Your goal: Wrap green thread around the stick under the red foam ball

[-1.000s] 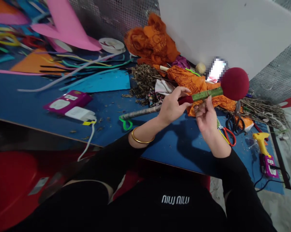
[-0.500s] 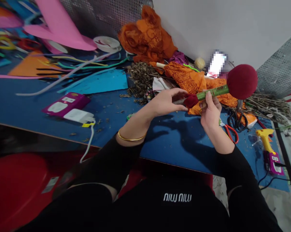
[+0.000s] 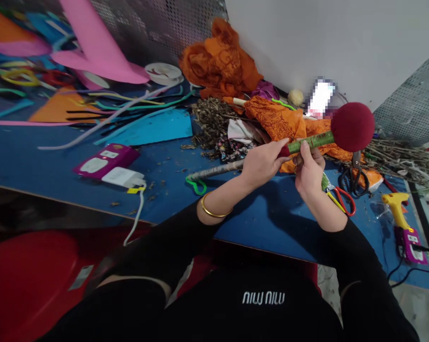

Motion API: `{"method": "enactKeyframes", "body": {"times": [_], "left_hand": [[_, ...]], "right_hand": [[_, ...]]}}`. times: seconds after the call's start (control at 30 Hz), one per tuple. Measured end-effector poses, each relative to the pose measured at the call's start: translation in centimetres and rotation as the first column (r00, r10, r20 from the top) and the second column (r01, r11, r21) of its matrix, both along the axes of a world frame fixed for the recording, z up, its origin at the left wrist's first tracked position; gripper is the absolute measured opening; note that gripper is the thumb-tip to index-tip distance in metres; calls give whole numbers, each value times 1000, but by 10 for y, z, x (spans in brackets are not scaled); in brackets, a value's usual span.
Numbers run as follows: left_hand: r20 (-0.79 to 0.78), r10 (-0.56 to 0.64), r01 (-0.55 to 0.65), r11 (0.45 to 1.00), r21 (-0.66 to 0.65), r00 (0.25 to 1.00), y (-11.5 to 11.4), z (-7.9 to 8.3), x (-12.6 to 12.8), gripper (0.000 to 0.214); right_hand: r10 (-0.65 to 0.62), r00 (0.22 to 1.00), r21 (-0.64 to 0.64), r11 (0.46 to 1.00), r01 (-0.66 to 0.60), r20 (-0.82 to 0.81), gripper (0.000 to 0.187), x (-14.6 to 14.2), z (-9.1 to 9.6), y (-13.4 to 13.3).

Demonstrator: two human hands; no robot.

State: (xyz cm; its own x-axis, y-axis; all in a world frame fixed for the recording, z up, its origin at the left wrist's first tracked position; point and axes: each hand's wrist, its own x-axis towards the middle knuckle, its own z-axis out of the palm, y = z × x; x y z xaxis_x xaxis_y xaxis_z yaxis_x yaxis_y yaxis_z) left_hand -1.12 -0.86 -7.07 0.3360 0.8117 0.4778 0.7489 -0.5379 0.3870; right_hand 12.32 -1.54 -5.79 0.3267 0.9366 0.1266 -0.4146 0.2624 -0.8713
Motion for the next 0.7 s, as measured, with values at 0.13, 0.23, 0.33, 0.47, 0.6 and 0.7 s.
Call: {"method": "enactKeyframes", "body": {"times": [0.13, 0.23, 0.33, 0.47, 0.6, 0.7], "left_hand": [[61, -56, 66, 983, -171, 997, -1, 14, -10, 46], [114, -107, 130, 966, -225, 988, -3, 22, -16, 49], [111, -103, 129, 959, -253, 988, -3, 26, -20, 40], [112, -70, 102, 946, -309, 991, -2, 27, -23, 24], [286, -158, 250, 913, -321, 945, 1, 24, -26, 28], [345, -215, 330, 888, -321, 914, 3, 21, -28, 34]], "right_hand": [[5, 1000, -5, 1000, -5, 1, 35, 1, 2, -2], [15, 1000, -1, 1000, -15, 8, 35, 0, 4, -4], [7, 1000, -3, 1000, -7, 3, 36, -3, 6, -6], [19, 999, 16, 1000, -19, -33, 38, -6, 7, -10], [31, 999, 49, 998, -30, -23, 36, -7, 7, -12], [24, 1000, 44, 999, -24, -6, 34, -7, 6, -12]]}}
